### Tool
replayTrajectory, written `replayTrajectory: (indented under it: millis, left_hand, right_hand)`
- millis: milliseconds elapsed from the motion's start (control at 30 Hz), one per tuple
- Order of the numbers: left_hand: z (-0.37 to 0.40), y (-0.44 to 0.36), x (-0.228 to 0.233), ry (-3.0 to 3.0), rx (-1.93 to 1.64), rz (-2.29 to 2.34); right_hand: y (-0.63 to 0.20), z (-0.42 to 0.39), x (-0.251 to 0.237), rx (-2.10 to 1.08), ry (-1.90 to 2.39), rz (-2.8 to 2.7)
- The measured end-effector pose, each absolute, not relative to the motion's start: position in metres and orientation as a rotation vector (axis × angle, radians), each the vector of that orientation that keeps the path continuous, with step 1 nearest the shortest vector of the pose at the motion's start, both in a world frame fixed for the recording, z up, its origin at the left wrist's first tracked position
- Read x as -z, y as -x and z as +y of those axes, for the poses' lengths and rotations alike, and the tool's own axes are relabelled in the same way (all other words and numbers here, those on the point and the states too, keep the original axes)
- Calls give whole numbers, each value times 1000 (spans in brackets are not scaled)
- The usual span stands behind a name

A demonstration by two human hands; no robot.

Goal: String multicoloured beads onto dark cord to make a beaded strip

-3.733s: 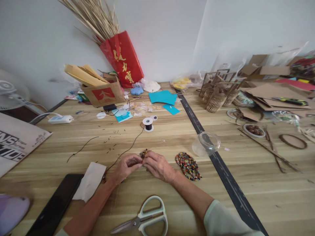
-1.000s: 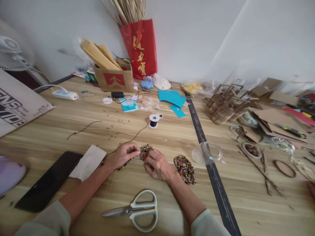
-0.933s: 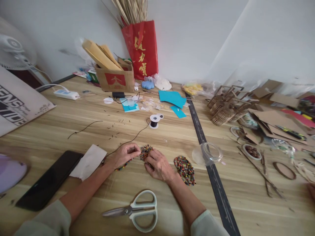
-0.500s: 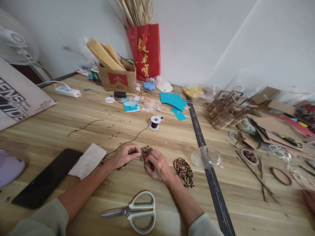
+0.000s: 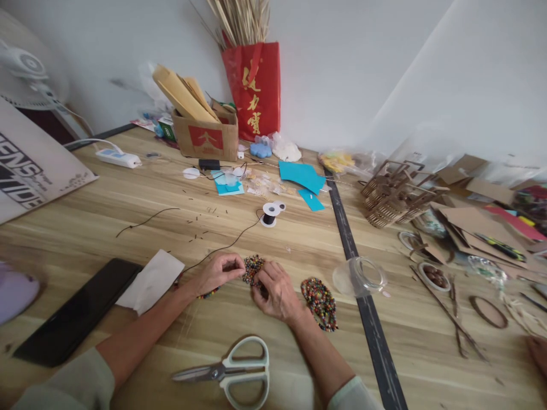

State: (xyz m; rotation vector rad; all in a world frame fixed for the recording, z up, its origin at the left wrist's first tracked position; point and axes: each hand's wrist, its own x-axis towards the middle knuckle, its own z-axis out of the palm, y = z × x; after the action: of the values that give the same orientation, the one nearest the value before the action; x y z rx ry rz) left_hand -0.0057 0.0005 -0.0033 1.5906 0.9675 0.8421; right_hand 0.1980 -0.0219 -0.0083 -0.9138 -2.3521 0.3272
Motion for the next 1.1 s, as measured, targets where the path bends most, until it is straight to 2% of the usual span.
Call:
replayTrajectory:
  millis: [667, 1100]
  left_hand:
    - [1, 6, 3, -1553, -868, 967]
    - [3, 9, 5, -1511, -846, 984]
  right_hand:
    - [-199, -21, 13, -191, 1001, -2409]
    - [-205, -19, 8, -481, 969, -2130]
